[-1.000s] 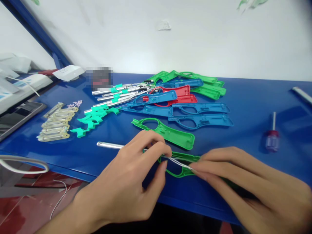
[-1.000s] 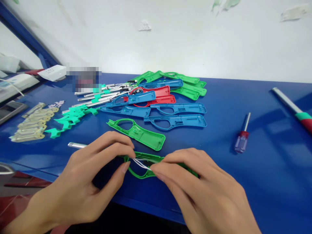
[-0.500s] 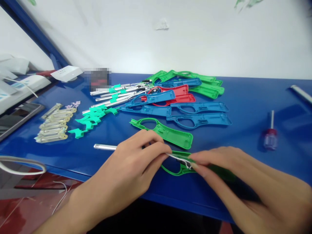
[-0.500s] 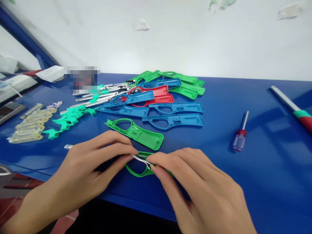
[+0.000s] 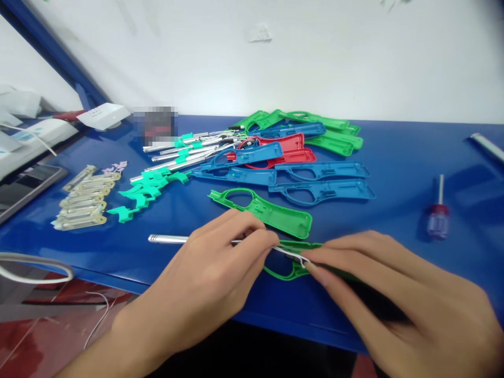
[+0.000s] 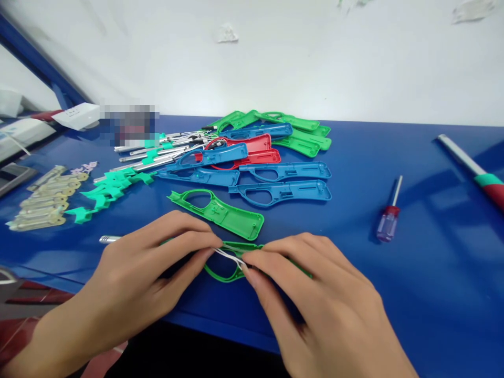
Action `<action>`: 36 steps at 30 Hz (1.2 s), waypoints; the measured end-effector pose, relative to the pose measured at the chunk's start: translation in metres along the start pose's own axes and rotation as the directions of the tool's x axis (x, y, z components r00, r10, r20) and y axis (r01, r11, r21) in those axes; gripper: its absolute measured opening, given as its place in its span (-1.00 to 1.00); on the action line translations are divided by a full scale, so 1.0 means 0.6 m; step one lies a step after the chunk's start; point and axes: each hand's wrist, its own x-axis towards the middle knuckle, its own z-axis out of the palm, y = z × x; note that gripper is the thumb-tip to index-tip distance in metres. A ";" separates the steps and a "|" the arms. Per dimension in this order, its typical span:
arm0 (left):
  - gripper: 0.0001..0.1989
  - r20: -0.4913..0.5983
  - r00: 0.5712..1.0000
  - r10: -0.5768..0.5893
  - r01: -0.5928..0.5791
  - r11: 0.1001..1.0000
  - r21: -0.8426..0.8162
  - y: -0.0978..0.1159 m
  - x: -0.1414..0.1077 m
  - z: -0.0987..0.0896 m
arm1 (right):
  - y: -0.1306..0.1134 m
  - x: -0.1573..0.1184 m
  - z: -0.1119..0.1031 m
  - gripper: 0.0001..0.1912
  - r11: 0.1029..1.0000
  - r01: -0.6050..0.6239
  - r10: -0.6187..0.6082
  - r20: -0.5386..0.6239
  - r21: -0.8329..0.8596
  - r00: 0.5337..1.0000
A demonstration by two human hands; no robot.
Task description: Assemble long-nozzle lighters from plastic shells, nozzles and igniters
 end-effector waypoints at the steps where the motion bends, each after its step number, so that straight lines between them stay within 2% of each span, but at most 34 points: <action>1: -0.86 0.016 1.000 -0.003 0.002 1.000 0.011 0.001 0.000 -0.001 | -0.001 -0.001 0.000 -0.81 1.000 -0.002 0.002 -0.003 0.004 1.000; 7: -0.85 0.048 0.999 -0.008 0.005 0.998 0.065 0.005 -0.002 -0.005 | -0.004 0.000 -0.001 -0.85 1.000 0.008 -0.008 0.002 -0.019 1.000; 12: -0.82 0.058 0.998 0.016 -0.017 0.999 0.033 -0.001 -0.005 -0.004 | 0.000 0.002 0.001 -0.85 1.000 0.014 -0.014 -0.003 -0.023 1.000; 18: -0.87 0.000 0.999 0.052 -0.052 0.999 0.013 0.003 0.000 -0.004 | 0.001 -0.002 0.006 -0.83 1.000 0.003 -0.003 -0.036 -0.020 0.999; 23: -0.87 -0.042 0.998 0.046 -0.046 0.999 0.001 0.010 0.001 -0.005 | 0.003 -0.006 0.001 -0.81 1.000 -0.012 0.011 -0.019 -0.026 1.000; 32: -0.82 -0.069 0.996 0.050 -0.050 0.999 -0.010 0.008 -0.009 -0.001 | 0.006 -0.002 0.003 -0.78 0.998 -0.014 0.014 0.000 -0.061 1.000; 36: -0.85 -0.099 0.992 0.074 -0.075 0.997 -0.007 0.007 -0.006 0.002 | 0.005 -0.003 0.003 -0.77 0.998 -0.022 0.021 -0.029 -0.066 0.999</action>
